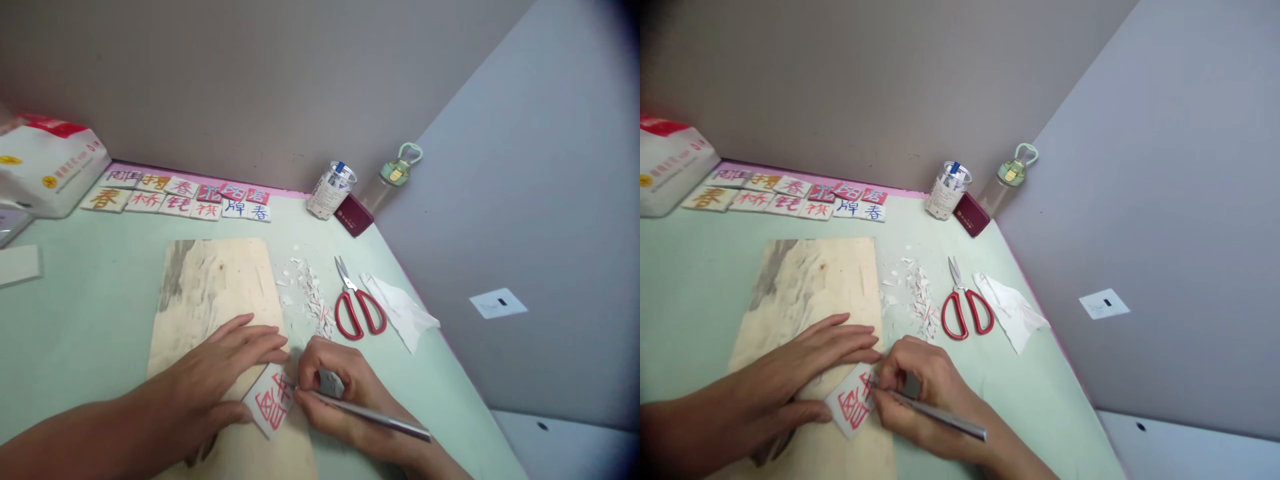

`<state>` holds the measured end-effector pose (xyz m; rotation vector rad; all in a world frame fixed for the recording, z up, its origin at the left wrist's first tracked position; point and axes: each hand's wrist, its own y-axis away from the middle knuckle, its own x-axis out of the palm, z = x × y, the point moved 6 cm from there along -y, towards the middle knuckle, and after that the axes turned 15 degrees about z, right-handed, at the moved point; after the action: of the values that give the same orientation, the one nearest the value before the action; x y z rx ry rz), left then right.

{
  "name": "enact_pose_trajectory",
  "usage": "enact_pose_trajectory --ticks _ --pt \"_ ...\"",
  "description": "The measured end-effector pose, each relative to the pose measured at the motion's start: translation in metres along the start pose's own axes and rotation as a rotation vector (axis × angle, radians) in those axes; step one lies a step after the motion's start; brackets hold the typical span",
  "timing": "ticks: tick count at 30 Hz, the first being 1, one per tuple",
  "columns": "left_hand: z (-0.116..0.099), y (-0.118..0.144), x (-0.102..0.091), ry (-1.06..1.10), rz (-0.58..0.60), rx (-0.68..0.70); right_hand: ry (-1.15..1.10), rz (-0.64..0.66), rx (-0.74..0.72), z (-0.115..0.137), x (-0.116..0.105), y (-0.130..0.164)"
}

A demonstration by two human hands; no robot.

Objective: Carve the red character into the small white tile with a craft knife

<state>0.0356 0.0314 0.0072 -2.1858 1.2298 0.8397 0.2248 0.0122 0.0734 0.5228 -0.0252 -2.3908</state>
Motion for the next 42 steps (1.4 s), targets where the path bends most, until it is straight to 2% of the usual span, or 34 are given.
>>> enact_pose_trajectory --ticks 8,16,22,27,34,42 --pt "0.004 0.0 0.006 -0.008 -0.047 0.024 0.09 -0.026 -0.048 0.0 0.009 -0.003" --pt "0.005 -0.004 0.0 0.027 0.018 0.026 0.207 -0.038 -0.099 0.005 0.012 -0.005" --pt "0.008 -0.002 0.003 0.033 0.033 0.0 0.305 0.043 -0.141 0.003 0.015 -0.004" --pt "0.01 -0.003 0.003 0.074 0.052 0.011 0.358 0.095 -0.112 -0.002 0.016 -0.004" --pt "0.011 -0.004 0.002 0.12 0.069 0.021 0.305 0.068 -0.14 0.007 0.013 -0.007" --pt "0.014 -0.004 0.004 0.128 0.053 0.004 0.215 0.097 -0.06 0.005 0.009 -0.005"
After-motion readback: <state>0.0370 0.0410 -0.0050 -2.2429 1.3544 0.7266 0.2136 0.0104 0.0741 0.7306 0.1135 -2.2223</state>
